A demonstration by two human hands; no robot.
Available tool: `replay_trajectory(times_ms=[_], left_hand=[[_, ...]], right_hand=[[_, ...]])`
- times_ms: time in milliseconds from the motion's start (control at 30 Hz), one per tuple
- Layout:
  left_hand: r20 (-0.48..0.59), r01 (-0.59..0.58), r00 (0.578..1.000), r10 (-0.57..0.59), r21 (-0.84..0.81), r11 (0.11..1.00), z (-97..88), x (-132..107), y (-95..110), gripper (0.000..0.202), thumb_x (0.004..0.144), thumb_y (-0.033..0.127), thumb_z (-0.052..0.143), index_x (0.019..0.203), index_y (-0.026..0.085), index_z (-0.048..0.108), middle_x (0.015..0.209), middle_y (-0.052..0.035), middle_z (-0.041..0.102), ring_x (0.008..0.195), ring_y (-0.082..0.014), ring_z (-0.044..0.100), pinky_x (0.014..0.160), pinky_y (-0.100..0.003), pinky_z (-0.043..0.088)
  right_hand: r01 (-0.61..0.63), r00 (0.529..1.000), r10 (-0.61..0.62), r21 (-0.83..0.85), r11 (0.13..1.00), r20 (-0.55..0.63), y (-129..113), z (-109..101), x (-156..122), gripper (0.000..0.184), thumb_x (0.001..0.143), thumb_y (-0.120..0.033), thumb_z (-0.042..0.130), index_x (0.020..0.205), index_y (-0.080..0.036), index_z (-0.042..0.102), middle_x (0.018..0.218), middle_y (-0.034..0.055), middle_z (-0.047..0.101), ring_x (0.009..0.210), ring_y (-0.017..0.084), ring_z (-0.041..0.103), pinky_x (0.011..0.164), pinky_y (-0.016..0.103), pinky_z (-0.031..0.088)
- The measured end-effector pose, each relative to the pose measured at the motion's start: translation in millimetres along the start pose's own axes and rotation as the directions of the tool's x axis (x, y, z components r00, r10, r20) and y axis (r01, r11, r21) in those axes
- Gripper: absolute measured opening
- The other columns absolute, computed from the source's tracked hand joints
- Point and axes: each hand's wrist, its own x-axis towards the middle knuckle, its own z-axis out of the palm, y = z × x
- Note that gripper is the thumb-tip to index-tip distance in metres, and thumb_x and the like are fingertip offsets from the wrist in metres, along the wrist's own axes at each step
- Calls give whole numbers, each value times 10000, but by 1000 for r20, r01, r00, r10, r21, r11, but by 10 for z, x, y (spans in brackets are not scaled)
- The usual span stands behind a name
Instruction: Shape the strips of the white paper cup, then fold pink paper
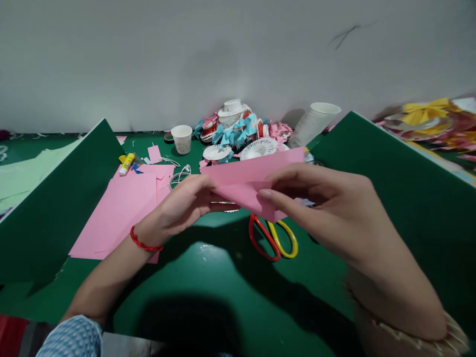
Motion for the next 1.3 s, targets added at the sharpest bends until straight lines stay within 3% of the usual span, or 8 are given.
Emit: replay_trajectory(times_ms=[133, 233, 400, 633, 733, 867, 1033, 1300], left_hand=[[17, -100, 995, 99, 41, 994, 16, -29, -9, 215, 813, 262, 444, 792, 154, 628, 832, -59, 696, 894, -238, 642, 774, -384, 526], [51, -181, 983, 174, 186, 966, 73, -70, -12, 214, 727, 290, 628, 901, 164, 636, 855, -45, 696, 902, -232, 639, 761, -329, 523], [-81, -199, 966, 244, 369, 908, 146, -87, -19, 180, 678, 240, 694, 832, 156, 655, 808, -26, 695, 824, -188, 639, 651, -239, 513], [-179, -215, 932, 315, 425, 879, 73, -34, -67, 193, 634, 298, 723, 662, 124, 646, 689, -30, 682, 690, -163, 630, 555, -221, 500], [-186, -221, 927, 326, 432, 874, 74, -40, -67, 210, 623, 309, 729, 659, 119, 648, 686, -33, 684, 674, -160, 633, 540, -216, 499], [-198, -224, 921, 334, 433, 873, 93, -47, -72, 249, 602, 333, 744, 652, 109, 646, 685, -42, 685, 652, -159, 630, 523, -216, 497], [-198, -249, 912, 360, 430, 868, 99, -52, -78, 256, 609, 334, 743, 705, 114, 652, 718, -47, 689, 654, -152, 627, 515, -209, 484], [-187, -375, 873, 450, 333, 865, 26, -52, -59, 225, 632, 298, 739, 767, 142, 648, 741, -20, 685, 669, -125, 623, 547, -193, 475]], right_hand=[[-75, 995, 69, 85, 994, 71, 8, 5, 13, 94, 732, -276, 602, 683, -200, 579, 618, -10, 631, 532, 118, 598, 436, 199, 460], [-89, 992, 71, 178, 980, 104, 16, 17, 21, 80, 727, -267, 604, 727, -194, 571, 675, -1, 643, 574, 124, 626, 463, 197, 491], [-122, 985, 88, 235, 964, 147, 32, 4, 8, 96, 741, -279, 606, 755, -204, 547, 661, -4, 635, 565, 136, 640, 488, 219, 518], [-46, 997, 45, 15, 999, 55, -14, -74, -67, 77, 764, -239, 597, 696, -204, 604, 603, -13, 607, 500, 99, 559, 419, 193, 434], [49, 998, -55, -118, 992, -42, -18, -69, -74, 36, 755, -228, 622, 730, -211, 603, 658, -14, 604, 578, 111, 556, 498, 222, 456], [200, 960, -240, -248, 948, -143, 13, -16, -44, 142, 730, -286, 662, 828, -197, 610, 822, 30, 654, 780, 180, 601, 689, 324, 487], [28, 994, -32, -39, 999, -101, 35, 25, -34, 29, 703, -241, 685, 704, -228, 658, 639, -28, 661, 539, 131, 601, 468, 245, 481], [-87, 995, 90, 69, 994, -44, 12, -8, -38, 79, 704, -278, 677, 649, -223, 689, 583, -19, 665, 545, 143, 620, 460, 233, 483]])
